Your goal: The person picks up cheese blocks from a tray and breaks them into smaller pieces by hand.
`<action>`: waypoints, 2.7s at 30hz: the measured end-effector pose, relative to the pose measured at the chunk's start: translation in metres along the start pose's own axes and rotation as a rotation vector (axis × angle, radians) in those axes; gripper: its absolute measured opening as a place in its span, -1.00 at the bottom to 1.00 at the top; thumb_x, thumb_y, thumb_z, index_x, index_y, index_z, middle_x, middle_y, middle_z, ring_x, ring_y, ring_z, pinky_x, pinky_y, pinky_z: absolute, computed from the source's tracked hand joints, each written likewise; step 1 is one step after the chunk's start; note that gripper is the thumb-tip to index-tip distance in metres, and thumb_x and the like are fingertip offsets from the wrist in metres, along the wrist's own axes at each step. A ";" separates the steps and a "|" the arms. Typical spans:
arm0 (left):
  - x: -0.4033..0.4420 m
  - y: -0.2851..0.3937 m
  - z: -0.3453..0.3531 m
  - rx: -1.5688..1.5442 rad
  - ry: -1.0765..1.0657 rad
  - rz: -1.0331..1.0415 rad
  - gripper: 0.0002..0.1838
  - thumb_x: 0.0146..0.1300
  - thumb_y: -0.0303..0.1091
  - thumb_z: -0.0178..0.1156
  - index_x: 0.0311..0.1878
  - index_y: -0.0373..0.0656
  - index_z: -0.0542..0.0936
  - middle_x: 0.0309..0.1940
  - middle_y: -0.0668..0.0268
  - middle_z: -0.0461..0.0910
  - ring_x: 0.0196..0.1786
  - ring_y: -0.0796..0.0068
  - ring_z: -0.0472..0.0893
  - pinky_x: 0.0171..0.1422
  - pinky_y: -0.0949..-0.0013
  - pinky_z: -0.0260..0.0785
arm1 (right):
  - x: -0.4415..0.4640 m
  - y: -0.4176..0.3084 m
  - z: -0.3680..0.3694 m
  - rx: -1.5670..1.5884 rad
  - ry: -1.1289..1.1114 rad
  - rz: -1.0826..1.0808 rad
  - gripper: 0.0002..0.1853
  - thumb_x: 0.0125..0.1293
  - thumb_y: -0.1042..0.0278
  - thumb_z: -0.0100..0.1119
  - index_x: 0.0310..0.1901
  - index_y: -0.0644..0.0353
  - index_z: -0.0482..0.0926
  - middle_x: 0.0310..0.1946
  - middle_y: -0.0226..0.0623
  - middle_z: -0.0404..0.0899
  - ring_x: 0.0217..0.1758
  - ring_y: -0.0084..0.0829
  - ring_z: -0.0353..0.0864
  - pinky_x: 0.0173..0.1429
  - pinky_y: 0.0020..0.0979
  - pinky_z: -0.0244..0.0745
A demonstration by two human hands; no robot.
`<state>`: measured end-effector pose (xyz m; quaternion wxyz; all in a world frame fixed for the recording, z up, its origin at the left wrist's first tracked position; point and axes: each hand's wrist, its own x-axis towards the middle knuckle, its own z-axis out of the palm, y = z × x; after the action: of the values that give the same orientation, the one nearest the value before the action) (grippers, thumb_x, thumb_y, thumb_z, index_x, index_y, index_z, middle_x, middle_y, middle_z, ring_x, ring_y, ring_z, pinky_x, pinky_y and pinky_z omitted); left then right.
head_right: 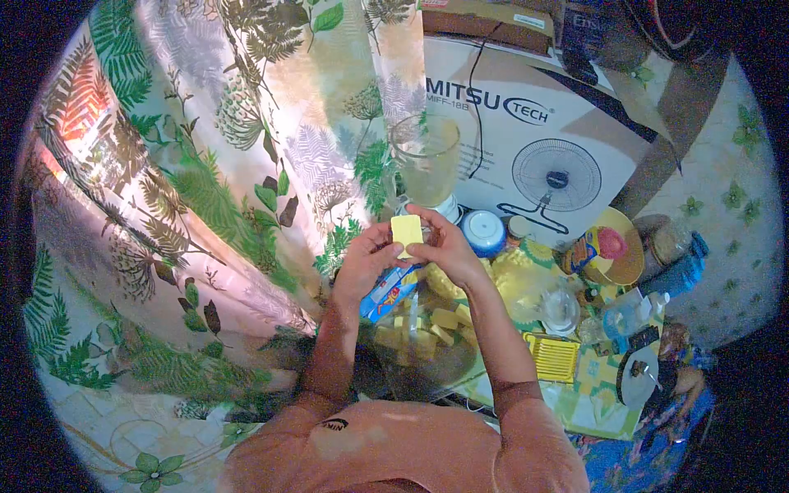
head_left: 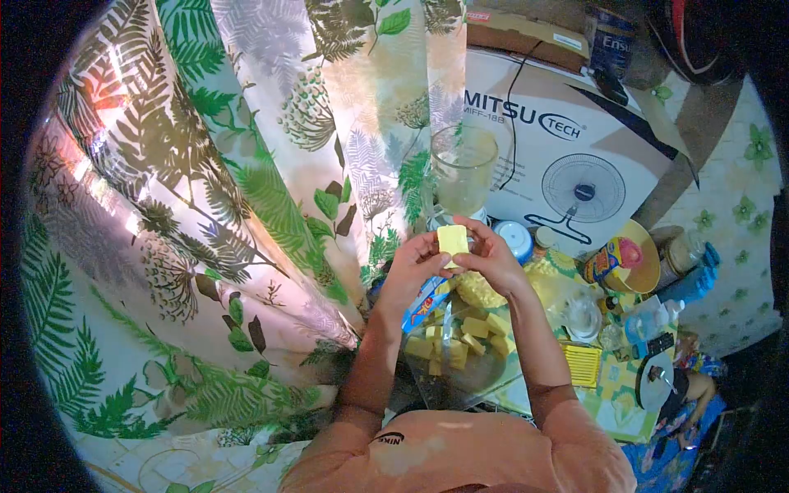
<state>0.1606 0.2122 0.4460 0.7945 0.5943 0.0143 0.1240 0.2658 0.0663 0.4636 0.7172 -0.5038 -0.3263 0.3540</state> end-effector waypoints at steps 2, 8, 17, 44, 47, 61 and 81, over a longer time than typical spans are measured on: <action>0.000 0.002 0.005 -0.001 -0.004 -0.006 -0.63 0.24 -0.49 0.11 0.12 -0.31 0.40 -0.09 0.26 0.55 -0.11 0.49 0.56 -0.09 0.42 0.49 | -0.002 0.000 -0.003 0.023 0.003 0.005 -0.29 0.05 0.66 0.21 0.29 0.18 0.23 0.06 -0.31 0.43 0.04 -0.45 0.51 -0.03 -0.43 0.56; 0.007 -0.017 0.002 -0.022 -0.032 -0.004 -0.59 0.21 -0.49 0.12 0.14 -0.33 0.40 -0.11 0.27 0.57 -0.12 0.50 0.57 -0.09 0.42 0.49 | -0.007 0.005 -0.015 0.052 0.008 0.023 -0.30 0.06 0.67 0.20 0.28 0.15 0.24 0.09 -0.31 0.42 0.05 -0.44 0.50 0.01 -0.39 0.58; 0.002 -0.022 0.006 -0.080 0.006 -0.062 -0.60 0.22 -0.51 0.12 0.14 -0.33 0.41 -0.14 0.26 0.56 -0.15 0.50 0.56 -0.10 0.42 0.49 | -0.009 0.012 -0.024 0.127 -0.037 0.077 -0.28 0.03 0.66 0.23 0.29 0.14 0.25 0.10 -0.34 0.41 0.08 -0.47 0.48 0.08 -0.40 0.52; -0.002 -0.035 -0.003 -0.076 -0.032 -0.108 -0.58 0.24 -0.53 0.07 0.19 -0.30 0.37 -0.06 0.23 0.54 -0.07 0.40 0.58 -0.03 0.33 0.49 | -0.005 0.028 -0.029 0.077 -0.087 0.044 -0.31 0.05 0.66 0.21 0.28 0.18 0.26 0.08 -0.32 0.42 0.01 -0.48 0.51 0.07 -0.45 0.49; 0.000 -0.036 0.002 -0.070 -0.028 -0.099 -0.59 0.22 -0.54 0.05 0.17 -0.31 0.38 -0.12 0.24 0.56 -0.13 0.45 0.59 -0.06 0.38 0.49 | -0.005 0.030 -0.037 0.072 -0.096 0.044 -0.31 0.05 0.66 0.20 0.28 0.19 0.25 0.08 -0.32 0.41 0.02 -0.49 0.51 0.08 -0.45 0.48; -0.003 -0.042 0.004 0.006 -0.068 -0.122 -0.61 0.26 -0.48 0.07 0.17 -0.28 0.38 -0.03 0.27 0.53 -0.05 0.42 0.57 -0.03 0.33 0.48 | -0.019 0.033 -0.038 0.075 -0.045 0.021 -0.34 0.06 0.65 0.20 0.26 0.16 0.30 0.09 -0.34 0.42 0.05 -0.50 0.49 0.06 -0.45 0.49; -0.040 -0.051 0.031 -0.019 -0.163 -0.131 -0.59 0.20 -0.54 0.11 0.15 -0.30 0.41 -0.14 0.26 0.58 -0.14 0.47 0.60 -0.09 0.41 0.50 | -0.078 0.045 -0.035 0.144 -0.043 0.066 -0.31 0.06 0.63 0.23 0.28 0.19 0.25 0.10 -0.33 0.43 0.12 -0.48 0.45 0.20 -0.41 0.41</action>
<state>0.1366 0.1607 0.4016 0.8050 0.5927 -0.0125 0.0233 0.2449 -0.0050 0.4024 0.7324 -0.4538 -0.2984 0.4106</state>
